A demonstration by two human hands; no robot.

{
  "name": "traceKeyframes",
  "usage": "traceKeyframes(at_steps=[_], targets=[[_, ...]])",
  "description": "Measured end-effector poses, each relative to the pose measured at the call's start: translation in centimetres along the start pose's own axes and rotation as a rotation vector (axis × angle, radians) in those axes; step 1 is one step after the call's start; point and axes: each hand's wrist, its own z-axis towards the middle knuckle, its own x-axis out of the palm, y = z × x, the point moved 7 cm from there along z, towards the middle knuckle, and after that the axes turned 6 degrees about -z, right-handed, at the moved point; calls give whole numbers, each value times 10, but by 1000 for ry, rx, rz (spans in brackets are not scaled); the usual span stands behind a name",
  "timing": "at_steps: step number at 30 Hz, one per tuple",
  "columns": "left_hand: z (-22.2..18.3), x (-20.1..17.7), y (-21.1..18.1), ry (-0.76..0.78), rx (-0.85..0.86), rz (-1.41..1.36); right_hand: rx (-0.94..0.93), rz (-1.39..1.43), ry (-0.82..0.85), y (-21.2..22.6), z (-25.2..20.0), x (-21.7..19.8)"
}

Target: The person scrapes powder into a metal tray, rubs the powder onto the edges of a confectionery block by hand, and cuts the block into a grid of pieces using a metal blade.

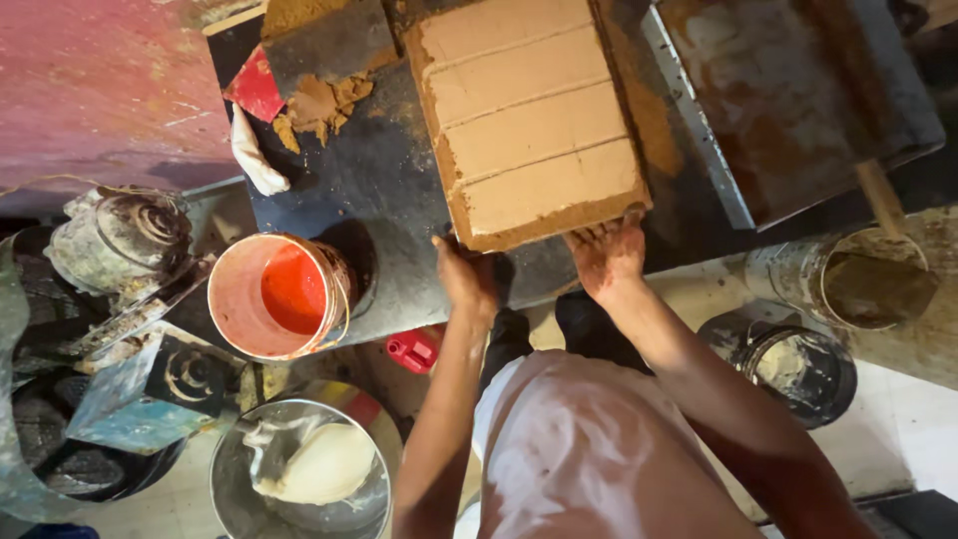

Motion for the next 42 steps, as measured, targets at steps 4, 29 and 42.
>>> traceKeyframes(at_steps=[4, 29, 42], targets=[[-6, 19, -24, 10, 123, 419, -16, -110, 47, 2, 4, -15], [-27, 42, -86, 295, -143, 944, -11, -268, -156, -44, -33, 40], [-9, 20, -112, 263, -3, 671, 289, -415, 218, -131, -84, 51]])
